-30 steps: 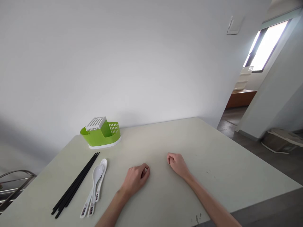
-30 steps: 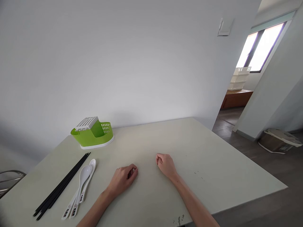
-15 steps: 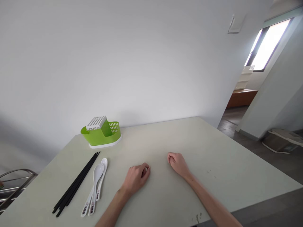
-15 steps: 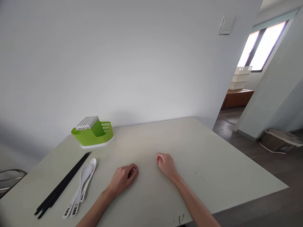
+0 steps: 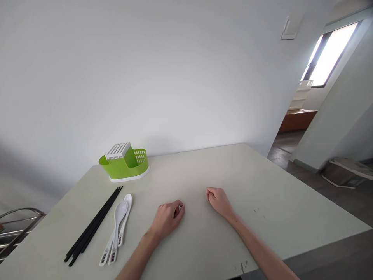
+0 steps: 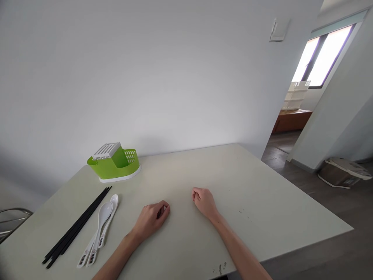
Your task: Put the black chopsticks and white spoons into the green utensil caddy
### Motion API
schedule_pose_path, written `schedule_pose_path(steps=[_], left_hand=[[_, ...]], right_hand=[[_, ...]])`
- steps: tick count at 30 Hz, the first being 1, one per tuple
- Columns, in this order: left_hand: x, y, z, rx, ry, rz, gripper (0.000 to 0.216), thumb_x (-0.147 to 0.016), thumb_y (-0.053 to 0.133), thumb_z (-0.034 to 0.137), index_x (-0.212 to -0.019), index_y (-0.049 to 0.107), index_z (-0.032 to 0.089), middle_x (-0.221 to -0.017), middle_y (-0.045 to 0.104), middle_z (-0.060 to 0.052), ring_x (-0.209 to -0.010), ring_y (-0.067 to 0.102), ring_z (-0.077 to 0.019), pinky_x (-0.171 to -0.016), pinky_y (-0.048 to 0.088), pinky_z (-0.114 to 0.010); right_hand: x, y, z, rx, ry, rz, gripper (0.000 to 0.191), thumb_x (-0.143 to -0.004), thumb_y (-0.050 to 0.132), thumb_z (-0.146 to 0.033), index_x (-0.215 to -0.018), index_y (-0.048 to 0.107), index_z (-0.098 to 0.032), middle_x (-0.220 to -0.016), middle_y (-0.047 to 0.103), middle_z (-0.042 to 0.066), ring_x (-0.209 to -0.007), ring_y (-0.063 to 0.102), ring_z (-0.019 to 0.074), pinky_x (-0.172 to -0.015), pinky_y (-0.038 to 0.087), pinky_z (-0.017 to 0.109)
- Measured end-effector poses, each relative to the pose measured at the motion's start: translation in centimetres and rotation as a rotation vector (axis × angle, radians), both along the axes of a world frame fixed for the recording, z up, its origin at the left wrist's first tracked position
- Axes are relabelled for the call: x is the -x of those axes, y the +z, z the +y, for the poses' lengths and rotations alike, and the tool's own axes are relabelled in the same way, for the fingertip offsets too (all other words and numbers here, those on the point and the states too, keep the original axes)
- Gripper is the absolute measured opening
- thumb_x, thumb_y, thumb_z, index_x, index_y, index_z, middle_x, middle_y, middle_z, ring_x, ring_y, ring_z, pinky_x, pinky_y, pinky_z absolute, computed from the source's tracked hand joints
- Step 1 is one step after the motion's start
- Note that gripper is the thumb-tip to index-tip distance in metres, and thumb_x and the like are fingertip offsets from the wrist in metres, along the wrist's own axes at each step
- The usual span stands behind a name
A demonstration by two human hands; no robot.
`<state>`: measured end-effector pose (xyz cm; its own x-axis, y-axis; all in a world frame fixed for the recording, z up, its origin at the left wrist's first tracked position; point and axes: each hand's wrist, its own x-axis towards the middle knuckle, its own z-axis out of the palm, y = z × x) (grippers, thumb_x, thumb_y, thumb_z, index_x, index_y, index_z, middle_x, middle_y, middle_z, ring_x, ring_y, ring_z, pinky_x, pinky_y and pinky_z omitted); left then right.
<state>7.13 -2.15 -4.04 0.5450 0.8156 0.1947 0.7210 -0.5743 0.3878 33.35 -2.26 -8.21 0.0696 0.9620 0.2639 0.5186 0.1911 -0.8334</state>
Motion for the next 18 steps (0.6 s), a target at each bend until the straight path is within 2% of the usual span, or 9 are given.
schedule_pose_path(steps=[18], left_hand=[[-0.02, -0.1, -0.01, -0.008, -0.002, -0.007, 0.032, -0.104, 0.04, 0.039, -0.09, 0.065, 0.024, -0.063, 0.061, 0.003, -0.055, 0.053, -0.0138, -0.058, 0.034, -0.027]], right_hand=[[0.11, 0.48, -0.29, 0.014, 0.0, 0.007, 0.02, -0.076, 0.038, -0.018, -0.059, 0.047, -0.024, -0.049, 0.042, -0.004, -0.048, 0.035, 0.014, -0.054, 0.024, 0.026]])
